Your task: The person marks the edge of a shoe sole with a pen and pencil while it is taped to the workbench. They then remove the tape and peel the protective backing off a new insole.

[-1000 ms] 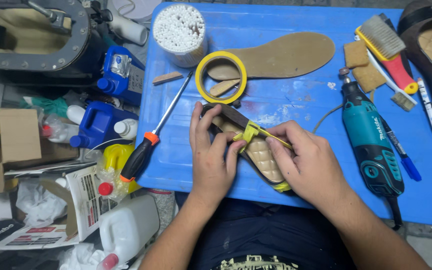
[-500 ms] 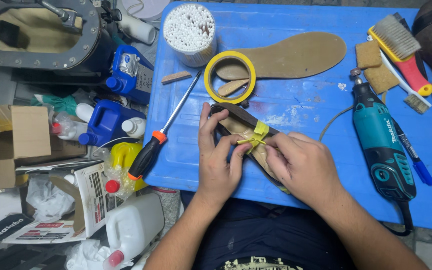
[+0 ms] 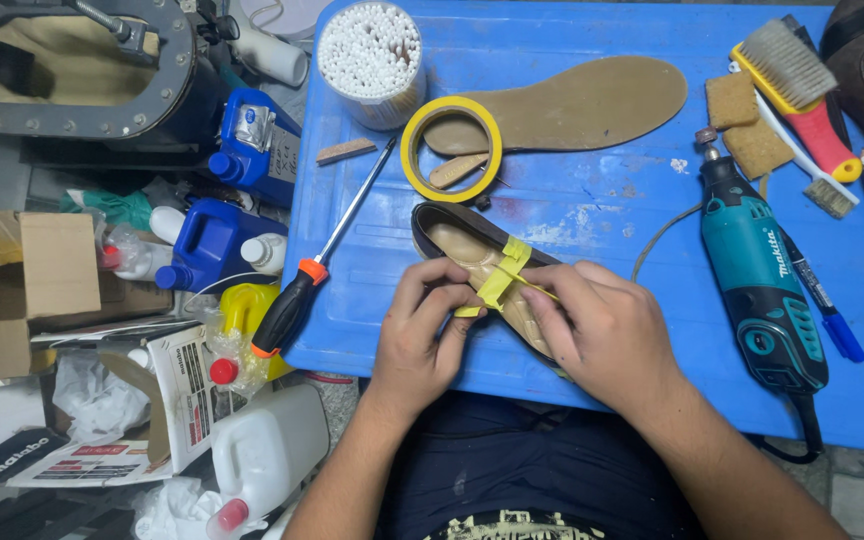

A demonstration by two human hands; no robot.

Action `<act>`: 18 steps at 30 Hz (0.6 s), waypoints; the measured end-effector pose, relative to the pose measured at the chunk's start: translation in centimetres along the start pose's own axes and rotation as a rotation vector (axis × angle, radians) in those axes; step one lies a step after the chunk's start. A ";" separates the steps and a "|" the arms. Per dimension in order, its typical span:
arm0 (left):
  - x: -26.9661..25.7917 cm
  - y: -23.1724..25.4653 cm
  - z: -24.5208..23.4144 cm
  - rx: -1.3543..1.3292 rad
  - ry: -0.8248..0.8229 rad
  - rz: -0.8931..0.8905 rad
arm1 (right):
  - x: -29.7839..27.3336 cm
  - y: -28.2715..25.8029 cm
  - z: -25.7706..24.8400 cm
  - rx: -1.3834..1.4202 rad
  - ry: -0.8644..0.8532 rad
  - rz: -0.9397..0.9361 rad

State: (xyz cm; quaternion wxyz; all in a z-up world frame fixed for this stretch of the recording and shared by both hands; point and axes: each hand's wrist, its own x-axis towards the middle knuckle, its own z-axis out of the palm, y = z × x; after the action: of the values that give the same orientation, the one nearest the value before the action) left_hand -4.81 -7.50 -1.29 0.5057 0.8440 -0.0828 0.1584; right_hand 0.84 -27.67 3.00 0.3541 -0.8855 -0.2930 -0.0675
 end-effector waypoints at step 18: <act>1.7 2.1 0.9 -0.223 0.019 -0.310 | 0.0 0.2 0.2 0.006 -0.014 -0.001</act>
State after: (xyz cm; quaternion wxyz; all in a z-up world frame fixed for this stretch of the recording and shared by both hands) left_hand -3.64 -9.30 0.67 0.6151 0.7839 0.0362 0.0764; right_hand 0.93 -27.71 2.73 0.3545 -0.8848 -0.2963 -0.0608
